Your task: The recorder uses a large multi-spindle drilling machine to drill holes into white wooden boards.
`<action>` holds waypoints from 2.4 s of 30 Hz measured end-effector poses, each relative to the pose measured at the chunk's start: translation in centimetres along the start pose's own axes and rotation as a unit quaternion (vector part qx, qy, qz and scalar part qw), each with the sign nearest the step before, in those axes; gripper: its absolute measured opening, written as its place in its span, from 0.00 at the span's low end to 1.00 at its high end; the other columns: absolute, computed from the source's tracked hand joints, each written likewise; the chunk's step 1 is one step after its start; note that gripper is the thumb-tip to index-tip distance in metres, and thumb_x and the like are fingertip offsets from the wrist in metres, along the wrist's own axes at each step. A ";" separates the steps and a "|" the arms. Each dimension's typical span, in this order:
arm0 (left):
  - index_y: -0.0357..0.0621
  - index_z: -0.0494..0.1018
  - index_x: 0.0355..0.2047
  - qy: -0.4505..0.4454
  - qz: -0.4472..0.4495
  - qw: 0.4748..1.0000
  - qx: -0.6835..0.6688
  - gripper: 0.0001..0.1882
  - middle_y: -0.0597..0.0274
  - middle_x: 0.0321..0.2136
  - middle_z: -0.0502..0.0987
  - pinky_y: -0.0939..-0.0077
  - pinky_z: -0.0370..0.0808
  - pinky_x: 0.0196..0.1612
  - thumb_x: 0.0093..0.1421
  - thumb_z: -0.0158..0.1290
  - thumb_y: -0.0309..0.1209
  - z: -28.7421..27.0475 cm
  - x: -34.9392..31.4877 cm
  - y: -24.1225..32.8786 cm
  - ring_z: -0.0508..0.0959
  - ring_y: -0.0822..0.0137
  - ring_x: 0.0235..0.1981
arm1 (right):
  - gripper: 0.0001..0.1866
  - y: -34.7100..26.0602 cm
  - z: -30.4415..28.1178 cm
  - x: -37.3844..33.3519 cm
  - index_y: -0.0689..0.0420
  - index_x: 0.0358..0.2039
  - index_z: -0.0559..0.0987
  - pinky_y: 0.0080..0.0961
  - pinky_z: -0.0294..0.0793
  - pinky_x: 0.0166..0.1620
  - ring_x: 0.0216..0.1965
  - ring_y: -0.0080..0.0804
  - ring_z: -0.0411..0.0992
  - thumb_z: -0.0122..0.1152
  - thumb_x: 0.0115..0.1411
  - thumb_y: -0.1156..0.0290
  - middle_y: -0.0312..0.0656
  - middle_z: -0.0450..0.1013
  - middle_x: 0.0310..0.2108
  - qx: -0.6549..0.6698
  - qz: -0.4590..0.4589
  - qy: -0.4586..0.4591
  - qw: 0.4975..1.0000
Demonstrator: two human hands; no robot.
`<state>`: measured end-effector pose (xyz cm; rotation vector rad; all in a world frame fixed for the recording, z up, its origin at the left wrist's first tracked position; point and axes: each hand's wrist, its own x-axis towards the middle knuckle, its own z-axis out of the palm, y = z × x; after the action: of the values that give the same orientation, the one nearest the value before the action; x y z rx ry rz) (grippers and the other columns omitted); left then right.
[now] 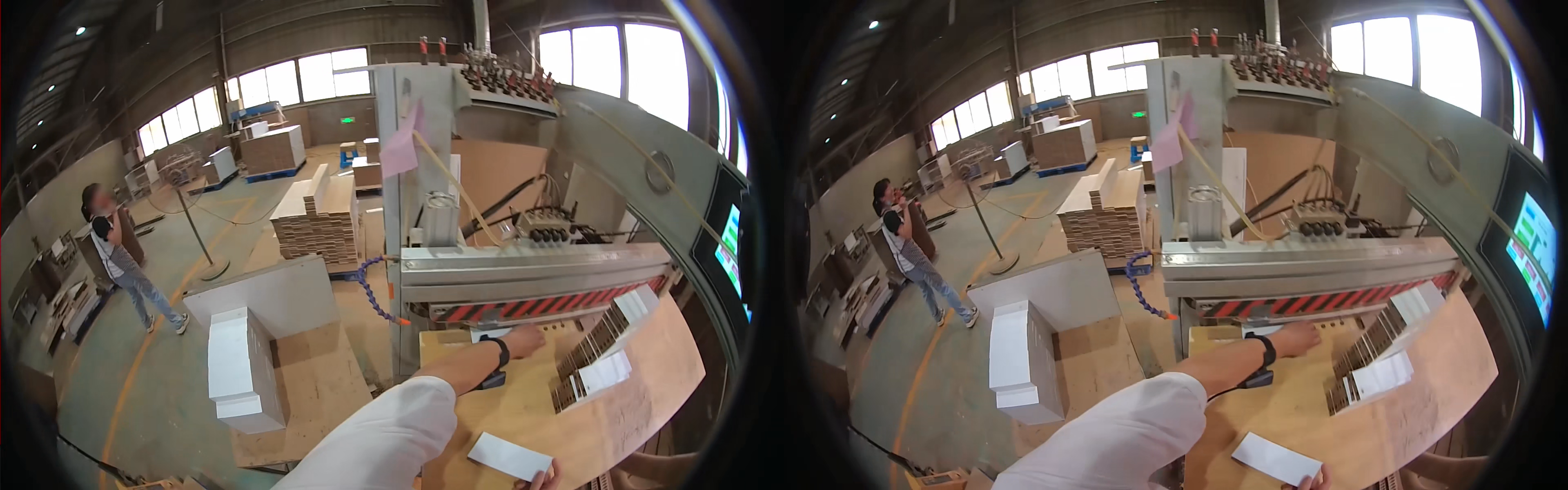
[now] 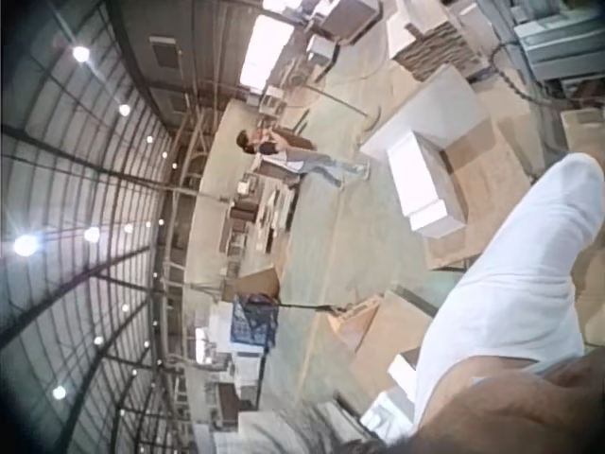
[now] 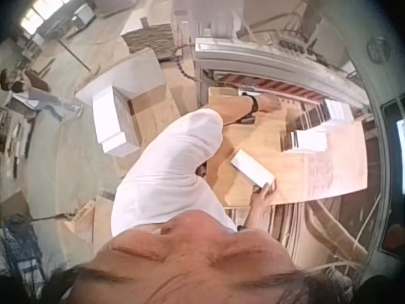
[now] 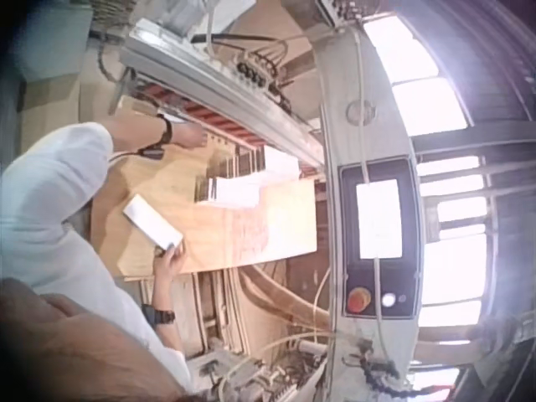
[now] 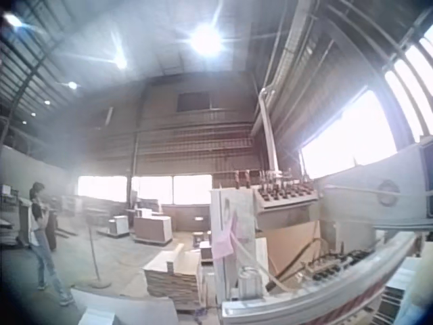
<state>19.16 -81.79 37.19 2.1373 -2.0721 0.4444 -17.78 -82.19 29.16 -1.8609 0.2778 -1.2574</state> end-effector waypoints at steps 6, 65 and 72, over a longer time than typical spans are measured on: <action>0.40 0.68 0.36 0.127 0.056 0.990 -0.038 0.18 0.51 0.32 0.70 0.63 0.65 0.44 0.42 0.50 0.33 -3.5 -3.3 1.2 0.69 0.54 0.40 | 0.22 -7.7 0.3 0.7 0.56 0.54 0.53 0.16 0.58 0.19 0.19 0.23 0.58 0.43 0.60 0.70 0.42 0.64 0.28 0.124 0.347 -0.010 0.929; 0.38 0.73 0.33 0.131 -0.751 0.522 -0.382 0.27 0.53 0.29 0.75 0.72 0.69 0.38 0.38 0.61 0.47 1.0 -58.3 27.9 0.75 0.63 0.32 | 0.08 -4.1 14.0 8.1 0.54 0.35 0.68 0.08 0.59 0.13 0.14 0.12 0.58 0.42 0.61 0.65 0.28 0.61 0.16 0.306 0.446 -0.189 0.820; 0.36 0.72 0.32 -0.065 -0.806 0.544 -0.224 0.32 0.49 0.30 0.75 0.64 0.72 0.35 0.30 0.64 0.48 1.2 -64.8 32.0 0.76 0.56 0.32 | 0.12 -2.2 14.0 8.6 0.61 0.39 0.70 0.24 0.72 0.36 0.34 0.29 0.70 0.47 0.57 0.70 0.41 0.71 0.33 0.333 0.427 -0.161 0.825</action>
<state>-13.26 -21.86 13.15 2.5190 0.4305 -0.4676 -2.53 -78.62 34.60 -1.0731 0.3676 -0.3206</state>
